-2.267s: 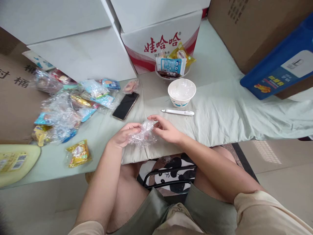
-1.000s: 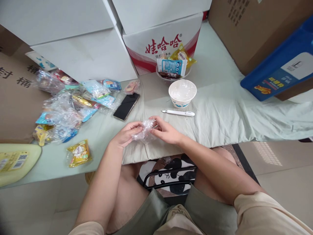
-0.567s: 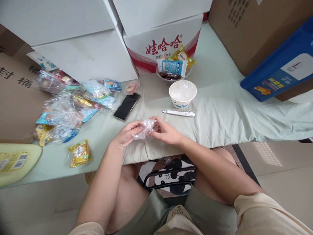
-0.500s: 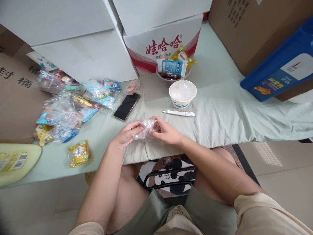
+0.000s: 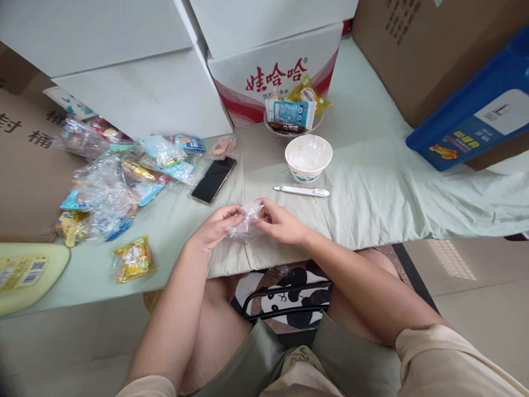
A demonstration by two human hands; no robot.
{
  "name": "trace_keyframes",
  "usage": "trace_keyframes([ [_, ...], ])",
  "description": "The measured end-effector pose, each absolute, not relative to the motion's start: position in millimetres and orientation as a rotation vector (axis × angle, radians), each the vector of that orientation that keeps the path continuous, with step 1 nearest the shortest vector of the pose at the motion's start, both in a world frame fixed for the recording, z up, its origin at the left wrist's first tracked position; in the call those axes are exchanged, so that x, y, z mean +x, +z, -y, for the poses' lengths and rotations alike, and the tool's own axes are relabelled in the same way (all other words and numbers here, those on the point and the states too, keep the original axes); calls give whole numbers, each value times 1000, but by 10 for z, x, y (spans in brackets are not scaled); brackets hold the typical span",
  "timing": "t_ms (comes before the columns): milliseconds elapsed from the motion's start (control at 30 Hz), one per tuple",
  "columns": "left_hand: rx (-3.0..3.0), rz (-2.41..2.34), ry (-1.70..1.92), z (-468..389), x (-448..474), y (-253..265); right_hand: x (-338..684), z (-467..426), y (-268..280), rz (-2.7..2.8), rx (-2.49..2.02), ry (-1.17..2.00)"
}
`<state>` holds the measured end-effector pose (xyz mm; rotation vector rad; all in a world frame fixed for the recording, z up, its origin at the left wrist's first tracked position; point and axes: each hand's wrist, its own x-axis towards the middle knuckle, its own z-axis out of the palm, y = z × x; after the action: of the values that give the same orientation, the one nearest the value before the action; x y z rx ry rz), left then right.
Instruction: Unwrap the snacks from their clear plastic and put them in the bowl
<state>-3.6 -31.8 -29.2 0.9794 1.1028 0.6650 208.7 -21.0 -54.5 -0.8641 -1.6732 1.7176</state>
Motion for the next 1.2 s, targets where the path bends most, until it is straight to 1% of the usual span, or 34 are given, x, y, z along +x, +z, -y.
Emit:
trace_keyframes([
  [133,1023,-1132,642,315,-12,-286,2092,212,-519,1750,-894,1647],
  [400,1195,-1223,625,354,84,-306,2076,263,-434,2056,-1047,1333],
  [600,1280,-1225,615,375,88,-345,2045,291,-444,2124,-1065,1263],
  [767,1237,-1223,675,355,70,-342,2055,263,-448,2019,-1058,1361],
  [933,1100,-1214,837,342,53,-342,2054,233,-506,1633,-1057,1466],
  [1033,985,-1153,887,355,46,-325,2066,226,-484,1425,-1064,1591],
  [1133,836,-1127,891,368,39,-294,2087,221,-430,1446,-1069,1712],
  [1200,761,-1119,899,368,26,-284,2090,216,-408,1541,-1054,1718],
])
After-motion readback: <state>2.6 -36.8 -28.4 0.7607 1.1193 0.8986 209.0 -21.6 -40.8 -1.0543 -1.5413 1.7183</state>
